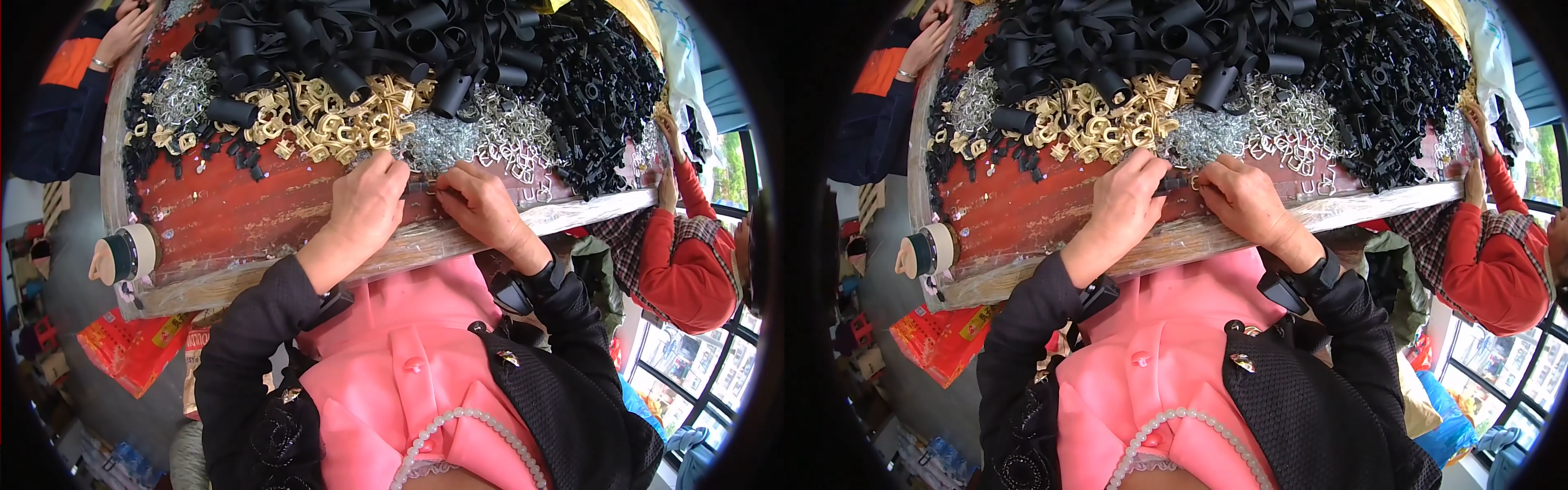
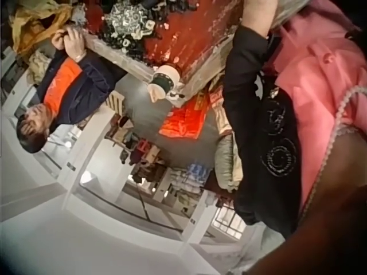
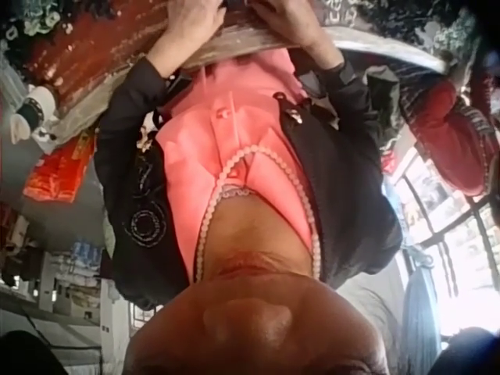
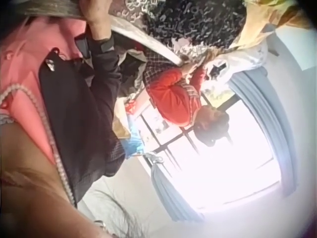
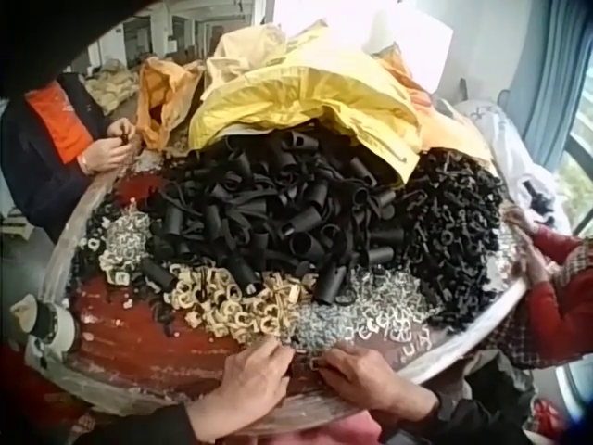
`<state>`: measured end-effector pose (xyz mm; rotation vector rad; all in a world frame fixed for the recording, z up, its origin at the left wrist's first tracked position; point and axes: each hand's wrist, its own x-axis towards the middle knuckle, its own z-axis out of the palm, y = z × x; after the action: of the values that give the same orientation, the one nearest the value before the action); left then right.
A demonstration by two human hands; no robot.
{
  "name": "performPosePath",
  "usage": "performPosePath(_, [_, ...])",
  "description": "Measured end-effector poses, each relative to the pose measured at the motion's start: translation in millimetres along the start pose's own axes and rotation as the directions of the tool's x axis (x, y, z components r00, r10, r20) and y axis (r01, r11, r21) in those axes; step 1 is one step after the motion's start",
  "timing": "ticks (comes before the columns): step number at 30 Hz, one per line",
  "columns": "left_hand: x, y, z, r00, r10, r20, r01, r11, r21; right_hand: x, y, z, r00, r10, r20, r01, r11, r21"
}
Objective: The person assembles components by hand, picking up a black plastic part and inserting a small metal piece into it. They then fit a beige plastic clip onto the assembly and slide the unit into a larger black plastic sleeve, repeating the process.
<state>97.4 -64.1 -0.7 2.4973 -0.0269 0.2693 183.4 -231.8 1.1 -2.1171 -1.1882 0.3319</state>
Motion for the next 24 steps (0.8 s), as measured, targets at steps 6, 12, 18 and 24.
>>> performPosePath(6, [6.4, -2.8, 11.2, 0.999, -0.023, 0.049, 0.014, 0.982, 0.186, -7.6, 4.2, -1.9, 0.999, 0.030, -0.028, -0.028, 0.998, 0.049])
performPosePath(12, [3.5, -4.1, 5.7, 0.993, 0.079, 0.091, -0.094, 0.980, 0.174, -9.7, 6.4, -5.3, 0.999, 0.018, -0.028, -0.016, 0.998, 0.054])
performPosePath(18, [0.5, -2.3, 5.9, 0.989, 0.101, 0.105, -0.125, 0.961, 0.245, -10.8, 4.0, -3.8, 0.999, 0.020, -0.031, -0.017, 0.996, 0.092])
performPosePath(24, [1.6, -10.4, 0.5, 0.981, 0.173, 0.093, -0.189, 0.959, 0.209, -8.5, -2.6, -4.6, 0.999, 0.000, -0.046, 0.005, 0.995, 0.098])
